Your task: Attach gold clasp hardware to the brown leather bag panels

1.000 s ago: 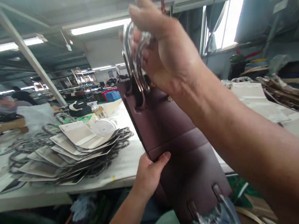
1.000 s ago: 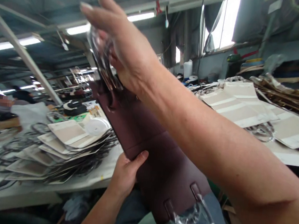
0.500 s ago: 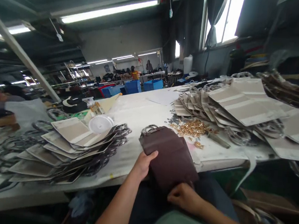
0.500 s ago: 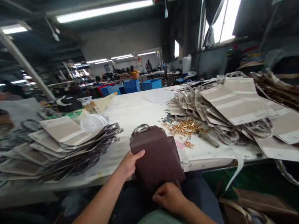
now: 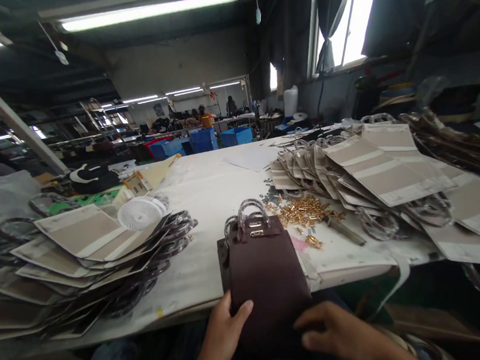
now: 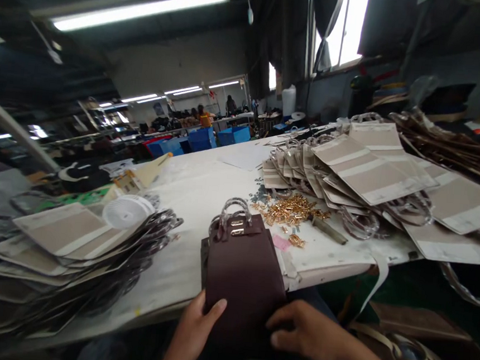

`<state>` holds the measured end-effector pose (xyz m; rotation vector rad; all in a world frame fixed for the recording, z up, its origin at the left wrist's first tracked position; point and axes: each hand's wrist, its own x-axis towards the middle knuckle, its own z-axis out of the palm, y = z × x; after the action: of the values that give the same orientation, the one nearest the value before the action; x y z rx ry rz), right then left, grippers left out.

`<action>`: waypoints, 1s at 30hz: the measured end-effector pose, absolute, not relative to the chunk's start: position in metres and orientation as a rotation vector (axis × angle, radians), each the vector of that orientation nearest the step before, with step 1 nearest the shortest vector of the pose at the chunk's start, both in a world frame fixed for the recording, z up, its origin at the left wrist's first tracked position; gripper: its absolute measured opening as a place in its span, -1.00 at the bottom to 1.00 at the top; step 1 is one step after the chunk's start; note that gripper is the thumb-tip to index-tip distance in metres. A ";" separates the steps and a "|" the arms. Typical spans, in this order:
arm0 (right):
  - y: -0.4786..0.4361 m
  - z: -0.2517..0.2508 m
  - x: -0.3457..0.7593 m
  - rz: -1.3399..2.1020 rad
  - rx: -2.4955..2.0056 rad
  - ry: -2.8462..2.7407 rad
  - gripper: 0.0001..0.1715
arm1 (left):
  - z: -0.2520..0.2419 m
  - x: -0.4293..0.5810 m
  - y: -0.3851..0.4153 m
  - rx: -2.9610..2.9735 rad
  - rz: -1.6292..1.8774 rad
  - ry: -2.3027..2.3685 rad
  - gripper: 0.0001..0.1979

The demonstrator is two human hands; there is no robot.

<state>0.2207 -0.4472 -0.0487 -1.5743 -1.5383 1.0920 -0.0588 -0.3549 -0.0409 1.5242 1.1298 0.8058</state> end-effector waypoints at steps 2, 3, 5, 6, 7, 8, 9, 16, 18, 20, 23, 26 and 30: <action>-0.426 -0.042 0.260 0.963 -1.646 -1.495 -0.58 | -0.039 -0.069 -0.356 1.596 0.748 1.252 -0.54; -0.412 -0.043 0.278 0.775 -1.770 -1.450 -0.60 | -0.036 -0.073 -0.354 1.636 0.729 1.338 -0.52; -0.383 -0.051 0.304 0.477 -2.020 -1.371 -0.57 | -0.030 -0.078 -0.344 1.707 0.760 1.511 -0.42; -0.369 -0.056 0.312 0.387 -2.118 -1.350 -0.53 | -0.027 -0.079 -0.337 1.733 0.808 1.570 -0.38; -0.358 -0.062 0.317 0.345 -2.193 -1.346 -0.51 | -0.023 -0.079 -0.328 1.754 0.866 1.597 -0.34; -0.348 -0.067 0.321 0.332 -2.246 -1.351 -0.49 | -0.020 -0.078 -0.318 1.776 0.920 1.596 -0.33; -0.341 -0.072 0.323 0.337 -2.281 -1.358 -0.49 | -0.017 -0.076 -0.308 1.801 0.965 1.582 -0.34; -0.327 -0.093 0.348 0.582 -2.152 -1.373 -0.68 | 0.003 -0.035 -0.236 2.084 0.947 1.551 -0.54; -0.326 -0.095 0.359 0.645 -2.127 -1.346 -0.73 | 0.003 -0.027 -0.225 2.123 0.912 1.538 -0.60; -0.328 -0.093 0.367 0.726 -2.124 -1.296 -0.72 | 0.001 -0.024 -0.220 2.124 0.891 1.520 -0.70; -0.334 -0.075 0.364 0.793 -2.054 -1.100 -0.71 | -0.005 -0.027 -0.220 2.084 0.930 1.459 -0.85; -0.335 -0.040 0.328 0.737 -1.948 -0.891 -0.68 | -0.007 -0.028 -0.223 2.043 1.005 1.384 -0.93; -0.318 0.001 0.232 1.011 -1.528 -0.868 -0.48 | -0.002 -0.025 -0.229 1.949 1.110 1.354 -0.92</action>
<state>0.2315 -0.3182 0.0006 -1.5275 -0.8679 1.0114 -0.0253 -0.2287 -0.0024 1.9488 1.3545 1.1100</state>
